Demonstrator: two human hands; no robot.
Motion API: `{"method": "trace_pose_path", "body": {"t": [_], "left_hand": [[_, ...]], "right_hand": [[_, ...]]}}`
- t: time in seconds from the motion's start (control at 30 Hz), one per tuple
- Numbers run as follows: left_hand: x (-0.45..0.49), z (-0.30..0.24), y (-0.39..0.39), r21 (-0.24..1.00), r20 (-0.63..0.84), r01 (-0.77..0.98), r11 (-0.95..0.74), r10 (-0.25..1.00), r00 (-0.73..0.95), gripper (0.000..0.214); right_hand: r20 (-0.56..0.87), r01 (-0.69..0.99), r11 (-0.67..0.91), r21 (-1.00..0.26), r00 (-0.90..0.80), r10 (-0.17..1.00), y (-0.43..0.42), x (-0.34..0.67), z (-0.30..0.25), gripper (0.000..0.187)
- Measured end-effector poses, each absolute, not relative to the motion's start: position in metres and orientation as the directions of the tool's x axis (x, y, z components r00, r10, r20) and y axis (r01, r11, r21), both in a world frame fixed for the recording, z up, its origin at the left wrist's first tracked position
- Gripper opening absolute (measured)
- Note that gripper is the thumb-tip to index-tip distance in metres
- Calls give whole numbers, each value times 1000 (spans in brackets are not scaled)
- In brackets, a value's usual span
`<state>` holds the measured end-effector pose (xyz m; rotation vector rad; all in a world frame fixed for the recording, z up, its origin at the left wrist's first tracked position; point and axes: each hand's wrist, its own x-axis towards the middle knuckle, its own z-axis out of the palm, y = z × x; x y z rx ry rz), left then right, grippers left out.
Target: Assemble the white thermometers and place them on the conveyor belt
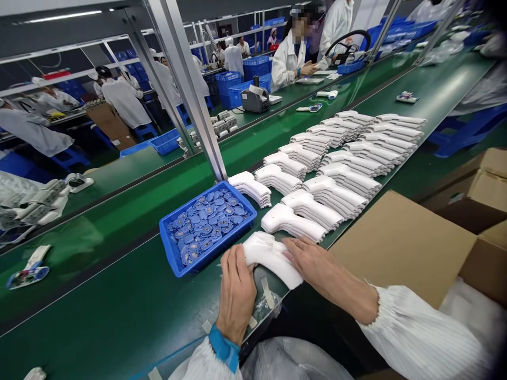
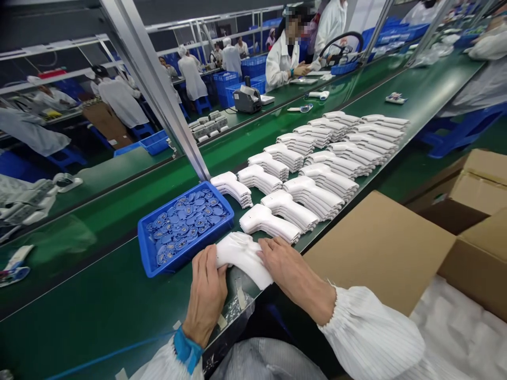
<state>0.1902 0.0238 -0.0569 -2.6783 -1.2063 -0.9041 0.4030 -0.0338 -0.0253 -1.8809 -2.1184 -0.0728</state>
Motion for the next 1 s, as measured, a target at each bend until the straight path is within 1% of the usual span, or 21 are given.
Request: {"method": "trace_pose_path", "body": {"t": [0.07, 0.13, 0.2, 0.23, 0.27, 0.33, 0.37, 0.43, 0.5, 0.57, 0.63, 0.67, 0.73, 0.8, 0.83, 0.9, 0.93, 0.97, 1.0], "left_hand": [[199, -54, 28, 230, 500, 720, -654, 715, 490, 40], [205, -48, 29, 296, 422, 735, -610, 774, 472, 37], [210, -41, 29, 344, 329, 754, -560, 824, 462, 37], [212, -36, 29, 357, 283, 766, -534, 844, 456, 37], [214, -32, 28, 366, 239, 780, -508, 861, 448, 37], [219, -22, 29, 375, 153, 808, -454, 890, 429, 36], [221, -18, 29, 376, 114, 821, -431, 900, 420, 36], [226, -10, 30, 367, 51, 840, -399, 911, 410, 35], [231, -5, 31, 350, 19, 853, -388, 913, 407, 35], [235, -3, 31, 341, 15, 855, -391, 911, 411, 38], [234, -4, 29, 346, 37, 846, -406, 907, 420, 44], [231, -6, 27, 357, 61, 836, -417, 904, 424, 47], [216, -9, 19, 394, 121, 815, -425, 903, 412, 51], [188, -14, 8, 443, 176, 804, -397, 918, 356, 48], [170, -16, 2, 468, 196, 804, -367, 930, 311, 45], [126, -19, -6, 507, 230, 811, -292, 953, 198, 41], [103, -19, -6, 524, 246, 814, -250, 960, 137, 40], [78, -18, -4, 540, 256, 816, -207, 964, 75, 39], [53, -16, 2, 554, 257, 818, -157, 966, 12, 38]], "right_hand": [[310, 976, 111, -186, -49, 950, -31, 411, -17, 27], [333, 989, 18, -144, 31, 942, -22, 422, -11, 32], [300, 994, -81, -75, 100, 949, -12, 432, -10, 42], [268, 993, -111, -50, 120, 956, -7, 436, -12, 42], [237, 991, -130, -40, 136, 962, -3, 439, -13, 37], [223, 987, -157, -44, 163, 961, 0, 443, -15, 23], [224, 984, -171, -45, 177, 958, -1, 443, -15, 21], [248, 981, -189, -52, 195, 949, -6, 441, -11, 25], [299, 987, -127, -96, 151, 942, -13, 434, -6, 32], [310, 992, -1, -124, 40, 950, -18, 421, -4, 37], [262, 996, 61, -68, -42, 964, -20, 403, -6, 39], [229, 999, 49, -18, -44, 972, -20, 395, -9, 37], [214, 997, -35, 63, 20, 977, -18, 379, -17, 27], [235, 990, -114, 82, 92, 968, -17, 369, -25, 19], [249, 986, -143, 88, 117, 961, -18, 366, -28, 19], [286, 978, -191, 77, 162, 945, -24, 367, -36, 25], [296, 979, -196, 50, 173, 939, -26, 370, -41, 29], [317, 979, -204, 6, 191, 929, -29, 375, -48, 33], [311, 983, -177, -52, 184, 932, -29, 382, -56, 37]]}}
